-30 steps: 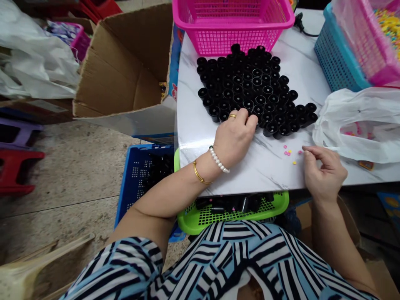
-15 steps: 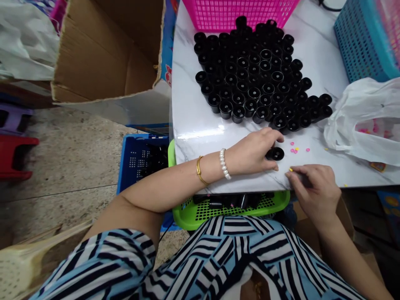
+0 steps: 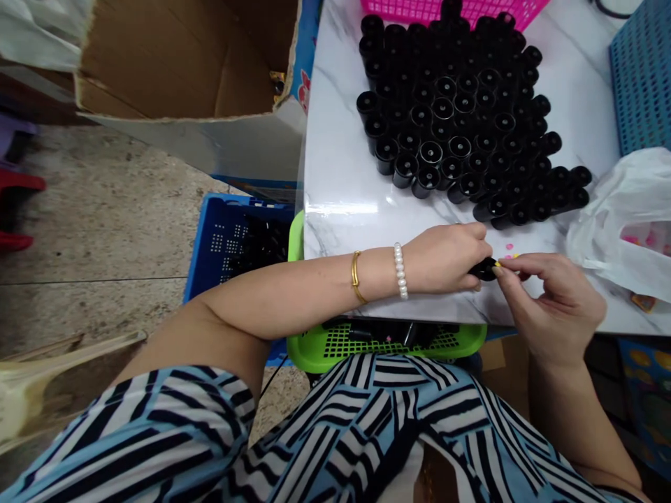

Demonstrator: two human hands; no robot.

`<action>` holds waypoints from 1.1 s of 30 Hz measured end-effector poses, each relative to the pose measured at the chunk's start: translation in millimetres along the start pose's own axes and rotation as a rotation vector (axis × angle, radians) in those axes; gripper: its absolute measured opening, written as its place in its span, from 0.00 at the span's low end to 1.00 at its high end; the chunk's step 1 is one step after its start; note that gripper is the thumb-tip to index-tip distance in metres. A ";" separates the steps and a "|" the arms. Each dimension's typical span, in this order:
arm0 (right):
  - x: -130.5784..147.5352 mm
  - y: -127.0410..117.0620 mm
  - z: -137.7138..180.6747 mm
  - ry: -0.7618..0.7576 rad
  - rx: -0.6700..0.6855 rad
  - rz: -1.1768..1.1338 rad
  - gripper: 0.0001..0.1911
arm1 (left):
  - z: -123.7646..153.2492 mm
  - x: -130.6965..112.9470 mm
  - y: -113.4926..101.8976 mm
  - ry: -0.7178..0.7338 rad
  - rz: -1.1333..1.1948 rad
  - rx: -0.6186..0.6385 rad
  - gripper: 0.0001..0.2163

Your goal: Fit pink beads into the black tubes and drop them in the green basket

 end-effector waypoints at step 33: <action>-42.5 34.3 -12.7 0.881 0.535 -0.858 0.22 | -4.9 1.9 -3.6 0.019 -0.059 -0.033 0.11</action>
Point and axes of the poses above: each hand's wrist, its own z-axis away from the middle knuckle, its own y-axis out of the palm, x = y × z, the point moved 5 cm from there along -z, towards the middle knuckle, and after that the axes turned 1 degree about -y, right-handed, at the moved point
